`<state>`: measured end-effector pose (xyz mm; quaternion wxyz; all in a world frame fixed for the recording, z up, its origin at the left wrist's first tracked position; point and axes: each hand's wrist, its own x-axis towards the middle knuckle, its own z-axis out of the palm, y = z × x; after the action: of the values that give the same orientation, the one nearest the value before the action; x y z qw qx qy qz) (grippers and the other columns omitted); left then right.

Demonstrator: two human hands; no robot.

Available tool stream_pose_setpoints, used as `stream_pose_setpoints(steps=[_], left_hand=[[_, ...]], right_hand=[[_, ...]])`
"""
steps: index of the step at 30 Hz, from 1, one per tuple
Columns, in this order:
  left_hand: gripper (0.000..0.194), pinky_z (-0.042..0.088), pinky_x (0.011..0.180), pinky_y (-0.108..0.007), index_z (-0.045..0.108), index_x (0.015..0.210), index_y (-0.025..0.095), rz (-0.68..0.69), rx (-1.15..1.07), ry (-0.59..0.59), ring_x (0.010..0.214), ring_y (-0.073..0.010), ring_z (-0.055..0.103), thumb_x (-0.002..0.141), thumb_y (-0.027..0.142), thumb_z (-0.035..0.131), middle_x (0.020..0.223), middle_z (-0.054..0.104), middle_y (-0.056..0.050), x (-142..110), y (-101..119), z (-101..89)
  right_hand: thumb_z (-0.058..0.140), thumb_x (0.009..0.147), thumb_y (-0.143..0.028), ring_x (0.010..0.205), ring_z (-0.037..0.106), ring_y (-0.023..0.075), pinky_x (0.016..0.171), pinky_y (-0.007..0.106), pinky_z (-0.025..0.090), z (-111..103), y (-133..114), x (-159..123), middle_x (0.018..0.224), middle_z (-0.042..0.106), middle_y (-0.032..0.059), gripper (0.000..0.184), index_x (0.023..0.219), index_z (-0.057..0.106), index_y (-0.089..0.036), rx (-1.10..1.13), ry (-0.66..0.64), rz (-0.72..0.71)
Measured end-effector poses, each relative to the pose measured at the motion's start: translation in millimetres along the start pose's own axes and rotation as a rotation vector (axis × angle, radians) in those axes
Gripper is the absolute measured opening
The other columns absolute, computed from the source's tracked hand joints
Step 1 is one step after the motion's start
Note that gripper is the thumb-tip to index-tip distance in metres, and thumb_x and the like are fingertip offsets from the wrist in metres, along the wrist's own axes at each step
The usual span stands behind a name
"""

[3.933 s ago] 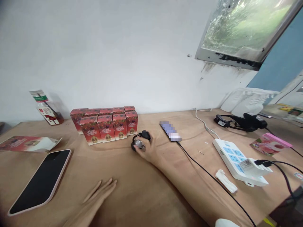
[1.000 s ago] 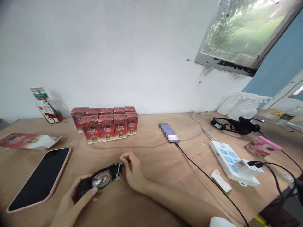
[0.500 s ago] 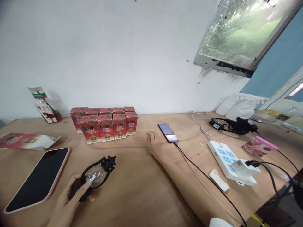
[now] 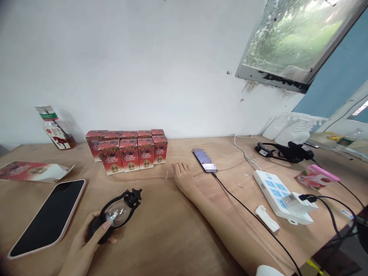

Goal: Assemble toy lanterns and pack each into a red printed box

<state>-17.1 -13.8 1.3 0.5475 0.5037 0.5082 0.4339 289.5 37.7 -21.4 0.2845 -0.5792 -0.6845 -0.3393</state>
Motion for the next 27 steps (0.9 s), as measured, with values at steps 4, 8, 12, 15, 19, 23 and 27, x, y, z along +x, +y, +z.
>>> stream_pose_setpoints(steps=[4,8,12,15,19,23,27], left_hand=[[0.058,0.051,0.056,-0.026,0.053,0.085,0.017,-0.008,-0.029,0.026,0.051,-0.0156,0.061,0.053,0.061,0.071,0.069,0.062,0.002,2,-2,0.5],[0.062,0.053,0.056,-0.028,0.055,0.086,0.016,-0.035,-0.093,0.055,0.053,-0.0154,0.061,0.048,0.062,0.074,0.076,0.063,0.0,4,-2,1.6],[0.058,0.054,0.056,-0.028,0.057,0.084,0.016,-0.031,-0.109,0.062,0.058,-0.0168,0.061,0.05,0.059,0.074,0.074,0.063,0.0,3,-4,1.6],[0.052,0.055,0.058,-0.027,0.057,0.086,0.017,-0.027,-0.112,0.057,0.061,-0.0168,0.062,0.054,0.055,0.074,0.072,0.063,0.001,3,-5,1.6],[0.055,0.054,0.055,-0.027,0.057,0.084,0.016,-0.029,-0.136,0.057,0.06,-0.0175,0.062,0.052,0.056,0.075,0.073,0.063,0.0,3,-6,1.4],[0.056,0.054,0.057,-0.029,0.055,0.087,0.016,-0.028,-0.131,0.041,0.055,-0.016,0.061,0.053,0.057,0.074,0.075,0.063,0.0,5,-10,-0.7],[0.059,0.053,0.06,-0.028,0.054,0.087,0.017,-0.043,-0.113,0.025,0.054,-0.0155,0.061,0.052,0.059,0.073,0.077,0.062,0.001,5,-10,-0.4]], right_hand=[[0.038,0.094,-0.017,0.074,0.049,0.0198,0.071,0.031,0.034,0,0,-2,0.08,0.063,0.0081,0.022,0.085,0.058,-0.017,0.005,0.061,-0.011],[0.035,0.096,-0.019,0.08,0.051,0.0201,0.074,0.032,0.035,3,-1,-7,0.087,0.064,0.0102,0.025,0.097,0.06,-0.015,0.052,0.107,0.008],[0.036,0.095,-0.019,0.084,0.052,0.0208,0.075,0.034,0.034,1,-3,-11,0.091,0.065,0.0105,0.029,0.114,0.058,-0.019,0.103,0.102,0.062],[0.035,0.092,-0.012,0.084,0.052,0.019,0.076,0.033,0.033,-4,-5,-9,0.09,0.065,0.0072,0.034,0.11,0.061,-0.024,0.105,0.077,-0.076],[0.041,0.085,-0.006,0.086,0.051,0.0185,0.078,0.033,0.031,-10,-7,-4,0.085,0.065,0.0043,0.031,0.093,0.066,-0.023,0.113,0.067,-0.19],[0.047,0.078,-0.01,0.089,0.05,0.0203,0.08,0.034,0.031,-13,-8,-1,0.086,0.064,0.0051,0.022,0.085,0.065,-0.02,0.117,0.021,-0.203],[0.048,0.081,-0.015,0.091,0.05,0.021,0.083,0.036,0.031,-16,-10,1,0.088,0.063,0.0068,0.018,0.087,0.065,-0.019,0.122,0.06,-0.199]])
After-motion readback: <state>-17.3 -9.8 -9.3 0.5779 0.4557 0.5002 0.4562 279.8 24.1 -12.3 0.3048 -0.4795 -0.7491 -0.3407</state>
